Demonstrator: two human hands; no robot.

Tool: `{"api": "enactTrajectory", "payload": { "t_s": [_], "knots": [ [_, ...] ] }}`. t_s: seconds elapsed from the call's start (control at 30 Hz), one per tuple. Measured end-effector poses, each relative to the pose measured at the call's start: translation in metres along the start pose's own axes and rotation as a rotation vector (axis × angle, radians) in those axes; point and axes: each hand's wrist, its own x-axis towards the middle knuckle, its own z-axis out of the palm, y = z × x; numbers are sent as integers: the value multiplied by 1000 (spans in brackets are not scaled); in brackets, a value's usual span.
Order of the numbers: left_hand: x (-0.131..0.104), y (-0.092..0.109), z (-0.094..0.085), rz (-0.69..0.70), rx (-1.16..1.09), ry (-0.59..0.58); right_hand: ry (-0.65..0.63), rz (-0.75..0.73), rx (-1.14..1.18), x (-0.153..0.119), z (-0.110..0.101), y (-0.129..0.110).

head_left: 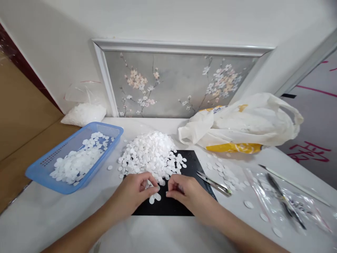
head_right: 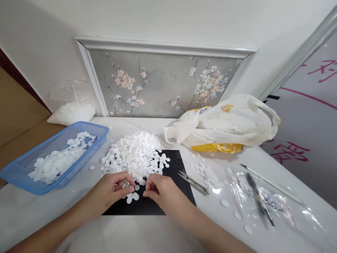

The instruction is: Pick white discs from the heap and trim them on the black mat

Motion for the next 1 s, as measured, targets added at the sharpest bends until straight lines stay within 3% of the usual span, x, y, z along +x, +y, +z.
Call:
{"api": "enactTrajectory", "payload": {
  "t_s": [0.07,0.17,0.23,0.4,0.63,0.73,0.87,1.0],
  "knots": [
    [0,-2,4,57,221,-17,15,-37,-13,3,-3,2],
    [0,-5,11,95,359,-24,-100,-48,-2,5,-8,5],
    [1,-5,14,78,388,-23,-104,-38,9,6,-11,5],
    [1,-3,15,24,388,-20,54,4,-42,6,-15,6],
    [2,-5,15,21,365,-26,-51,19,-65,5,-1,5],
    [2,-8,11,12,266,-38,-69,34,46,3,-3,2],
    [1,-7,6,5,-82,-27,-101,46,379,4,-5,1],
    [0,-2,4,-112,-531,-94,-79,38,282,4,6,-3]
  ]
}}
